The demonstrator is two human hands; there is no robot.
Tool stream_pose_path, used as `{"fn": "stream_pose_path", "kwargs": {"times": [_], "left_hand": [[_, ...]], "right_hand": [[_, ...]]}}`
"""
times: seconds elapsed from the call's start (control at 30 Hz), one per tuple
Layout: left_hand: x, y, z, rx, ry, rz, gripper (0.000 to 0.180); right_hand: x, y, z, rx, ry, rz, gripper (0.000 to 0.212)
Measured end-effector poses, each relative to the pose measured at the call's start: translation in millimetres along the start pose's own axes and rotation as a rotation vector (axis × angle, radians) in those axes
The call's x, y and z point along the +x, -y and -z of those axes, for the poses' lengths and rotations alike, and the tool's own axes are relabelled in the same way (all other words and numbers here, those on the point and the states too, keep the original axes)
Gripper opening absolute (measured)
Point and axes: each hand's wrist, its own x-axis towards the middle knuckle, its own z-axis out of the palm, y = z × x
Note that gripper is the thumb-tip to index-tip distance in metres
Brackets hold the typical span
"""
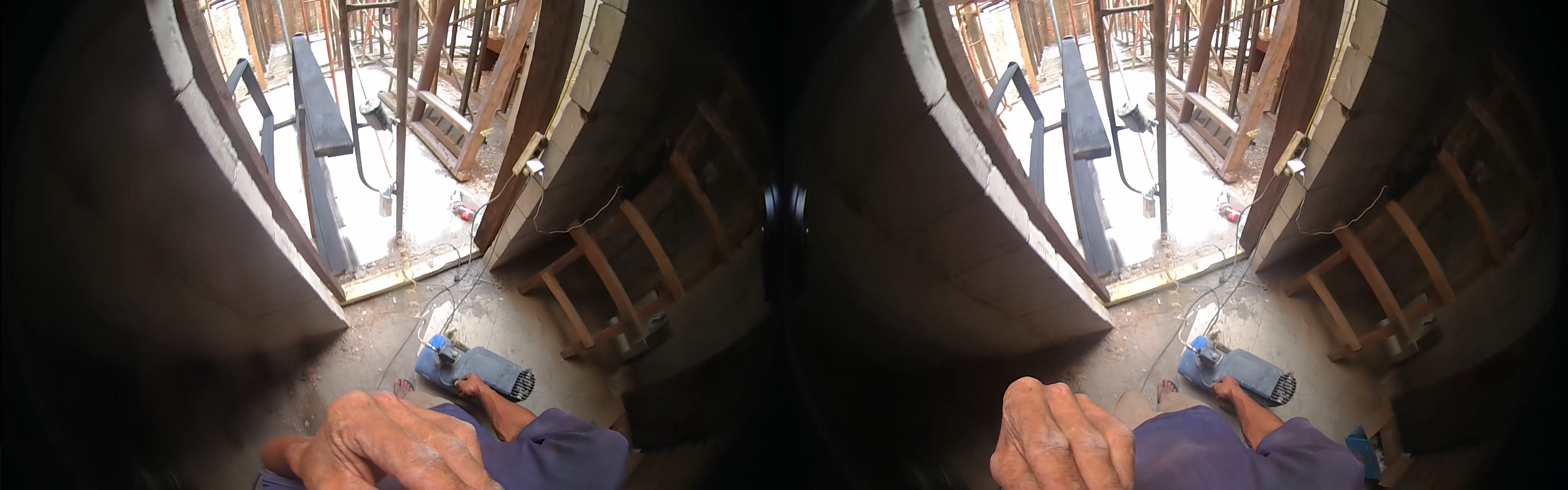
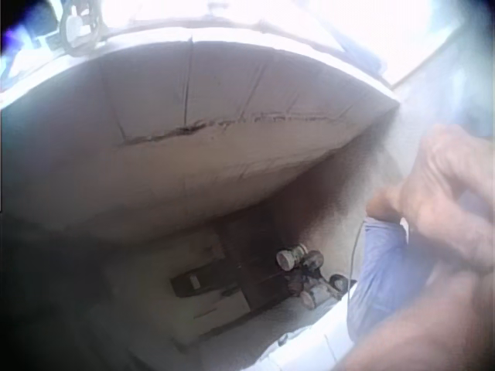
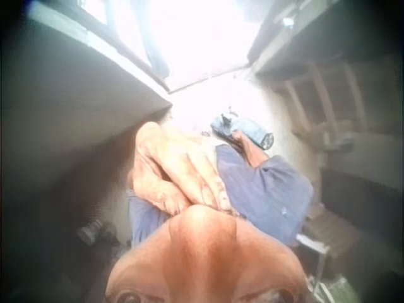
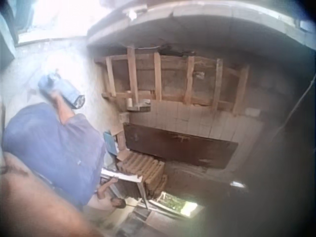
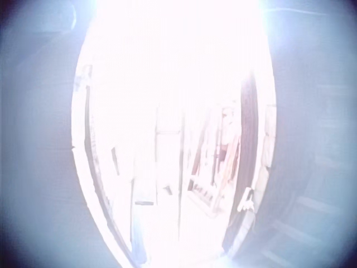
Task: The person walks through a construction site carrying drink packets, picks up a hammer from a workbench, enters a utility room to retrieve a bag of ice from a freezer, and uses the hammer to break the ice before putting it into a cup with the packet powder.
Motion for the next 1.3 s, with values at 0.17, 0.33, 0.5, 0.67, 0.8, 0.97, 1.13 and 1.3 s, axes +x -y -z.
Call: {"fn": "stream_pose_path", "kwargs": {"times": [0.17, 0.33, 0.5, 0.67, 0.8, 0.97, 1.13, 1.3], "left_hand": [[19, -37, 100, 0.169, -0.105, 0.030, 0.013], [-46, -30, 233, 0.787, -0.922, 0.270, 0.018], [-130, -42, 380, 1.028, -1.189, 0.721, 0.027], [-232, -34, 473, 1.122, -1.191, 0.897, 0.037], [-272, -12, 496, 1.316, -0.894, 1.407, 0.076], [-370, 10, 536, 1.197, -0.742, 1.754, 0.094], [-368, 8, 557, 0.762, -0.807, 1.794, 0.097], [-384, 21, 597, 0.599, -0.936, 1.643, 0.090]], "right_hand": [[38, 73, 14, 0.061, -0.079, 0.123, 0.024], [52, 121, 18, 0.290, -0.146, 0.079, 0.020], [41, 122, 8, 0.345, -0.188, -0.206, 0.018], [24, 138, -3, 0.440, -0.249, -0.263, 0.018], [24, 138, -18, 0.512, -0.247, -0.250, 0.016], [31, 169, -16, 0.334, -0.261, -0.265, 0.023], [64, 231, 38, 0.141, -0.548, -0.120, 0.027], [87, 323, 128, 0.592, -0.452, 0.022, 0.048]]}}
